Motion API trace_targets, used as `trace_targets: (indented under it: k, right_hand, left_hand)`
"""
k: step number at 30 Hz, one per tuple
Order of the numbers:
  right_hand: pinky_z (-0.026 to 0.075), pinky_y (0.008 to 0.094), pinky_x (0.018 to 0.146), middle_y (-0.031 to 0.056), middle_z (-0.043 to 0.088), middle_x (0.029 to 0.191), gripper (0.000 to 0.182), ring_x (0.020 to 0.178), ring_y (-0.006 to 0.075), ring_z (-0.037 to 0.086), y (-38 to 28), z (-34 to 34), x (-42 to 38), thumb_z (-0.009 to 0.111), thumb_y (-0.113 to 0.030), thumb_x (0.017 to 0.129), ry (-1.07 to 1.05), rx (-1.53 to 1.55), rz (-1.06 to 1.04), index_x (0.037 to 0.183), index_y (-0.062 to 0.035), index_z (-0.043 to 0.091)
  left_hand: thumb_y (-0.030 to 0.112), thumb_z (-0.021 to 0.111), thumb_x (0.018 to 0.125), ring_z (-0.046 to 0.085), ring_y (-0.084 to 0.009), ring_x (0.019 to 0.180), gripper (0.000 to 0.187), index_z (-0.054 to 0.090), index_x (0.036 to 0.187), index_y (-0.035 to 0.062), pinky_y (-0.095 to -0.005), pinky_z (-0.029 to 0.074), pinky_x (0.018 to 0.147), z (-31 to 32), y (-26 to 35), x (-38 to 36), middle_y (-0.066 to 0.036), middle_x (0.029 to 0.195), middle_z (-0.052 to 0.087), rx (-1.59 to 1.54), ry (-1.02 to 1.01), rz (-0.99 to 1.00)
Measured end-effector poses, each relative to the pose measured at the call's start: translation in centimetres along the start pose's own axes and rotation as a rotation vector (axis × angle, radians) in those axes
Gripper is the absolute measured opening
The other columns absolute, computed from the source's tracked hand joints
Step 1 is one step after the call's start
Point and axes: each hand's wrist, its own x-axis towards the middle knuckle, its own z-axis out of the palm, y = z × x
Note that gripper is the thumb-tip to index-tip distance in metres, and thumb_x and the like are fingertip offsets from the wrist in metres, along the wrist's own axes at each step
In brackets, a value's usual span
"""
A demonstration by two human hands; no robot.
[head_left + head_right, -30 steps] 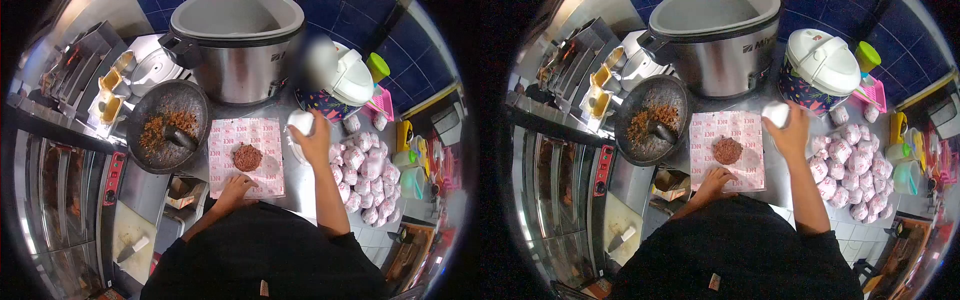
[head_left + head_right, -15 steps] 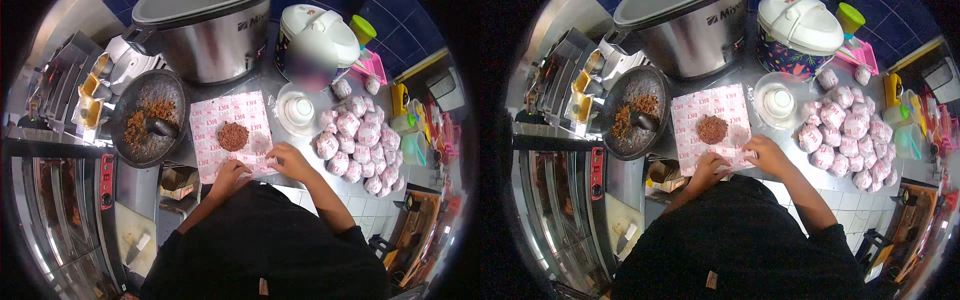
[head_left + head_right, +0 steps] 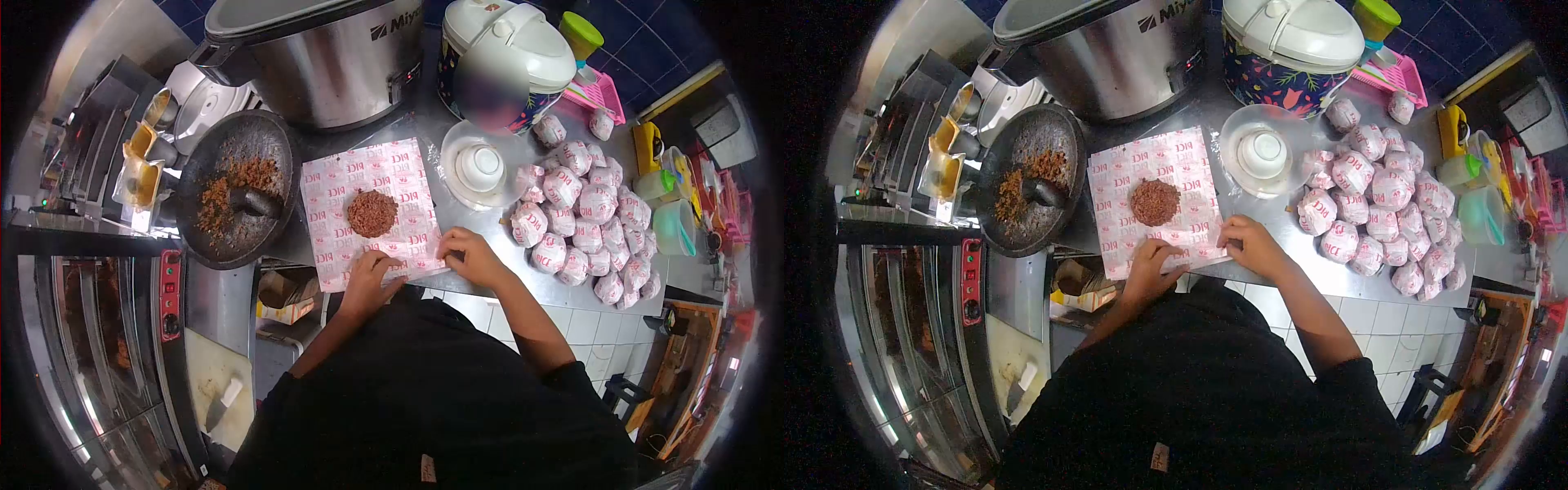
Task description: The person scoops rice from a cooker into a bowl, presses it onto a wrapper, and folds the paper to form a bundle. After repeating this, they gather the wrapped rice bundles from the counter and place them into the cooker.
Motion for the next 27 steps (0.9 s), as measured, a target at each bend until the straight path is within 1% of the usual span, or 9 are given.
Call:
trace_targets:
  k: [4,8,13,14,16,20,21,25,27]
  right_hand:
    - [0.045,0.0316,0.063,0.0097,0.054,0.076,0.006,0.067,0.0251,0.055,0.6,0.4,-0.4,0.057,0.004,0.07,0.138,0.033,0.106,0.075,0.0011,0.058]
    - [0.045,0.0309,0.062,0.0102,0.053,0.076,0.004,0.066,0.0235,0.054,0.7,0.8,-1.1,0.059,0.003,0.071,0.297,-0.031,0.048,0.074,0.0017,0.056]
    - [0.045,0.0349,0.067,0.0114,0.055,0.078,0.008,0.069,0.0271,0.054,-0.4,1.5,-1.5,0.065,-0.003,0.072,0.463,0.14,0.311,0.073,0.0006,0.058]
    - [0.045,0.0349,0.067,0.0114,0.055,0.078,0.008,0.069,0.0271,0.054,-0.2,1.6,-1.6,0.065,-0.003,0.072,0.468,0.141,0.31,0.073,0.0006,0.058]
    - [0.046,0.0372,0.07,0.0116,0.057,0.081,0.011,0.073,0.0274,0.057,0.4,2.1,-1.9,0.065,-0.004,0.073,0.59,-0.324,0.04,0.081,0.0,0.06]
    - [0.046,0.0384,0.073,0.0119,0.058,0.081,0.014,0.077,0.0278,0.058,0.2,2.6,-1.9,0.065,-0.005,0.074,0.668,-0.315,-0.005,0.086,-0.0002,0.062]
    - [0.047,0.0375,0.073,0.012,0.058,0.079,0.013,0.077,0.0278,0.059,-0.1,2.6,-1.9,0.064,-0.005,0.074,0.654,-0.235,0.101,0.087,-0.0002,0.062]
    - [0.048,0.0336,0.068,0.0122,0.059,0.079,0.01,0.073,0.0257,0.061,-0.1,2.5,-2.1,0.063,-0.006,0.076,0.664,-0.089,0.219,0.085,-0.0004,0.064]
    - [0.048,0.0313,0.066,0.0108,0.061,0.08,0.011,0.072,0.022,0.061,0.5,2.7,-2.4,0.064,-0.006,0.077,0.677,-0.028,0.208,0.087,-0.0009,0.065]
  left_hand:
    - [0.024,0.071,0.075,0.053,-0.0246,0.091,0.025,0.062,0.094,0.0114,-0.0398,0.041,0.08,0.0,0.5,0.6,-0.005,0.094,0.053,0.141,-0.019,0.11]
    - [0.023,0.068,0.077,0.053,-0.0208,0.09,0.021,0.061,0.093,0.0118,-0.037,0.04,0.079,0.3,0.6,1.0,-0.003,0.092,0.054,0.268,-0.046,0.28]
    - [0.022,0.066,0.077,0.053,-0.0203,0.091,0.021,0.061,0.093,0.0104,-0.0362,0.04,0.078,1.1,1.2,1.5,-0.003,0.094,0.056,0.268,-0.035,0.356]
    - [0.023,0.066,0.078,0.054,-0.0218,0.093,0.022,0.061,0.095,0.0098,-0.0374,0.041,0.079,1.3,1.4,1.8,-0.004,0.096,0.056,0.274,-0.039,0.348]
    - [0.023,0.065,0.078,0.054,-0.0233,0.094,0.023,0.061,0.097,0.0091,-0.0385,0.041,0.08,1.6,1.8,2.4,-0.005,0.097,0.057,0.281,-0.041,0.346]
    - [0.021,0.062,0.078,0.055,-0.0229,0.096,0.025,0.059,0.099,0.0067,-0.0372,0.045,0.08,2.7,2.1,3.0,-0.007,0.099,0.058,0.366,-0.03,0.44]
    - [0.018,0.059,0.076,0.056,-0.0221,0.097,0.026,0.059,0.099,0.0058,-0.0362,0.047,0.08,3.0,1.9,3.0,-0.008,0.1,0.058,0.422,-0.042,0.495]
    - [0.015,0.057,0.073,0.06,-0.0227,0.09,0.03,0.059,0.102,0.0058,-0.0351,0.05,0.072,2.9,1.8,3.3,-0.009,0.097,0.06,0.481,-0.025,0.532]
    - [0.013,0.057,0.079,0.064,-0.0251,0.079,0.022,0.06,0.098,0.0035,-0.0356,0.052,0.069,2.1,2.5,3.2,-0.01,0.088,0.064,0.372,-0.205,0.291]
